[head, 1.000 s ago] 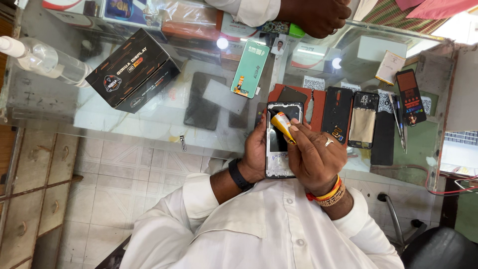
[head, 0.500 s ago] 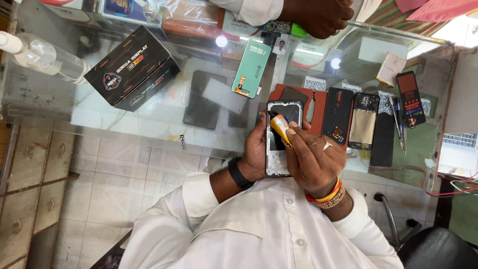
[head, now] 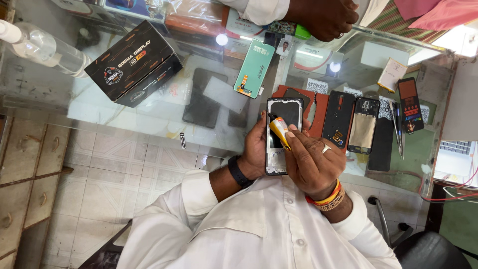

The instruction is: The person cleans a phone chassis with a wipe, applies adhesive around its edges using a small tube, then picks up a replacement display and aligns it to the chassis. The person presses the display onto the chassis to bond it.

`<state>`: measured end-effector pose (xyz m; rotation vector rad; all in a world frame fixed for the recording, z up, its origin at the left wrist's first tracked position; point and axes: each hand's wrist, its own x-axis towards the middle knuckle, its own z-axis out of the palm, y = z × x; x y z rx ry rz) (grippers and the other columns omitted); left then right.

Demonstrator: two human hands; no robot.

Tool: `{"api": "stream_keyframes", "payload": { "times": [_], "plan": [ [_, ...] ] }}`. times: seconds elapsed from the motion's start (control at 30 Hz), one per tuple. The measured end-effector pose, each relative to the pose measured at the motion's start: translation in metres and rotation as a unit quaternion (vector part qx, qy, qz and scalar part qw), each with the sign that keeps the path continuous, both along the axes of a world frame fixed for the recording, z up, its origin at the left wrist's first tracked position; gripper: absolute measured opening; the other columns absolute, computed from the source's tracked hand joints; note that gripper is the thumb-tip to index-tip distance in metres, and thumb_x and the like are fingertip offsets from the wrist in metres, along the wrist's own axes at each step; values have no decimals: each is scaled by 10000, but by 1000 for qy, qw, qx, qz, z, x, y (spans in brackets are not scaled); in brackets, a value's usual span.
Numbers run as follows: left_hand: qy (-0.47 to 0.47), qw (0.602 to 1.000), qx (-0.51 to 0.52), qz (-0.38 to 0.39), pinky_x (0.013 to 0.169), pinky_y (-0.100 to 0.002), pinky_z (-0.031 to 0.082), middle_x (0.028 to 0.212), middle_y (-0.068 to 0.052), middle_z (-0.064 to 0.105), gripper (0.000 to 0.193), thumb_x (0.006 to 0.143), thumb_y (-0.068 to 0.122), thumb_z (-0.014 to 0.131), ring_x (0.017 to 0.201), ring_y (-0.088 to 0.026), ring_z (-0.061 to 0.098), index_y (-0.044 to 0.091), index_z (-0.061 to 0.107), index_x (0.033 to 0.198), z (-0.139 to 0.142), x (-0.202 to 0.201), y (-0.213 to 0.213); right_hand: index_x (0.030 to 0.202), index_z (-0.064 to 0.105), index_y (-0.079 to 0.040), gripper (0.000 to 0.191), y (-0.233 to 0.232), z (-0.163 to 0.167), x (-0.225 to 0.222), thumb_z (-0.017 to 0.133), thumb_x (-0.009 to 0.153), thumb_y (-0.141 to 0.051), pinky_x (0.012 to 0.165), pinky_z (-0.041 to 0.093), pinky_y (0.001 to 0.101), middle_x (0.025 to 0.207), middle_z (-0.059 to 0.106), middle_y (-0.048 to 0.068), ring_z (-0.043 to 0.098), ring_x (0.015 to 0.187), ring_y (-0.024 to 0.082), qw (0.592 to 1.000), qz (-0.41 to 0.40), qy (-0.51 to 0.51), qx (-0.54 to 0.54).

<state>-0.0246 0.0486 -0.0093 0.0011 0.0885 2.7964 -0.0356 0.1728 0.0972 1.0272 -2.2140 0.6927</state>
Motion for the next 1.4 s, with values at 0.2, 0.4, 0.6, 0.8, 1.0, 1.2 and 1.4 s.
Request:
{"api": "stream_keyframes", "payload": {
  "times": [0.2,0.4,0.6,0.8,1.0,1.2,1.4],
  "plan": [
    [19,1000,12,6,1097,-433,518,1346,-213,625,680,1169,553,319,1225,-309,625,-27,517,1463,0,-4,0,1066,725,53,230,-1,0,-2,800,850,33,697,595,321,1019,767,201,773,838,253,1000,4,5,7],
    [11,999,37,4,1059,-425,526,1308,-214,631,682,1149,568,318,1191,-303,625,-9,497,1467,4,-7,0,1061,727,49,227,-1,0,-3,805,848,38,676,587,317,1016,770,198,772,827,247,1000,6,8,11],
    [34,999,-24,32,1050,-426,540,1304,-210,628,705,1157,584,310,1184,-294,629,-14,499,1479,3,-11,0,1057,727,49,216,0,0,-3,800,854,41,684,596,323,1014,767,200,774,833,251,1000,10,8,12],
    [21,999,-24,28,1043,-422,554,1320,-209,629,714,1151,579,285,1155,-287,647,-15,502,1482,3,-12,-1,1045,729,49,208,0,-2,-3,788,845,53,674,597,322,1009,769,208,776,818,247,1000,15,10,10],
    [22,999,-36,32,1038,-428,557,1315,-215,626,711,1160,580,273,1156,-295,646,-12,502,1479,5,-12,-1,1034,726,50,203,0,-2,-1,800,845,42,676,600,323,1007,766,210,776,820,250,1000,15,11,11],
    [25,998,-32,40,1033,-430,558,1318,-220,624,701,1166,564,264,1158,-302,642,-15,500,1481,6,-12,-1,1031,728,58,209,0,0,-1,792,833,52,669,598,326,1001,766,212,774,809,250,1000,19,11,16],
    [36,997,-40,52,1032,-432,562,1323,-228,618,694,1169,559,258,1164,-308,637,-8,495,1492,5,-14,-2,1041,724,56,220,-1,0,-1,796,833,61,668,596,324,1005,767,213,770,801,248,1000,22,11,15]
  ]
}}
